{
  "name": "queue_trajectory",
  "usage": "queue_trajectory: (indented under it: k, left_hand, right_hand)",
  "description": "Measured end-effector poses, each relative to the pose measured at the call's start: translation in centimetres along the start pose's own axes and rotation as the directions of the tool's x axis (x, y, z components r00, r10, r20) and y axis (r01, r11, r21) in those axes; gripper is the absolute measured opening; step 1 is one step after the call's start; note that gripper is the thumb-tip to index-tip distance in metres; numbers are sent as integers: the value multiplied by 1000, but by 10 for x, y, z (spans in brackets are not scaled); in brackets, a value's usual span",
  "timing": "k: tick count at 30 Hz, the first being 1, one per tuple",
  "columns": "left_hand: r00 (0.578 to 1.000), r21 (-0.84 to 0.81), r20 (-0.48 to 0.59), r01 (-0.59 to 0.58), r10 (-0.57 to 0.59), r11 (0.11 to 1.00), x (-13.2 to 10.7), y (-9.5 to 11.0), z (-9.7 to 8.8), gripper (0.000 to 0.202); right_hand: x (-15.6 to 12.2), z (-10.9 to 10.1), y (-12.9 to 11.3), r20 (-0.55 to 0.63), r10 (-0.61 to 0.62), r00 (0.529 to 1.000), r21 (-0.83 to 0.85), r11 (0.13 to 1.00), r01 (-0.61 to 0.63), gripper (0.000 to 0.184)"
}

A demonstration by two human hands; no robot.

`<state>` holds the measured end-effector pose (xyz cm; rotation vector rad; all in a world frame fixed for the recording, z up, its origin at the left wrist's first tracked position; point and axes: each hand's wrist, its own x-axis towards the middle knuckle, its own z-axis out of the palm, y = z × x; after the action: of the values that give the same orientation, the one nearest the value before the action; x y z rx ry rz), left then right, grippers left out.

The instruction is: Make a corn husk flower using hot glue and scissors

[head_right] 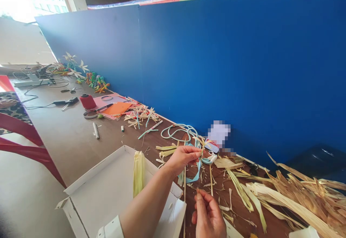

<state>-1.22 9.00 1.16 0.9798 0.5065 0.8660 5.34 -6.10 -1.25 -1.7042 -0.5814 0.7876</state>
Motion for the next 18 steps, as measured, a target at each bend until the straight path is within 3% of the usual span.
queue_trajectory:
  k: [18]
  left_hand:
    - [999,9,17,42,-42,999,-7,4,7,50]
  right_hand:
    - [0,3,2,-4,-12,1000,19,1000,12,47]
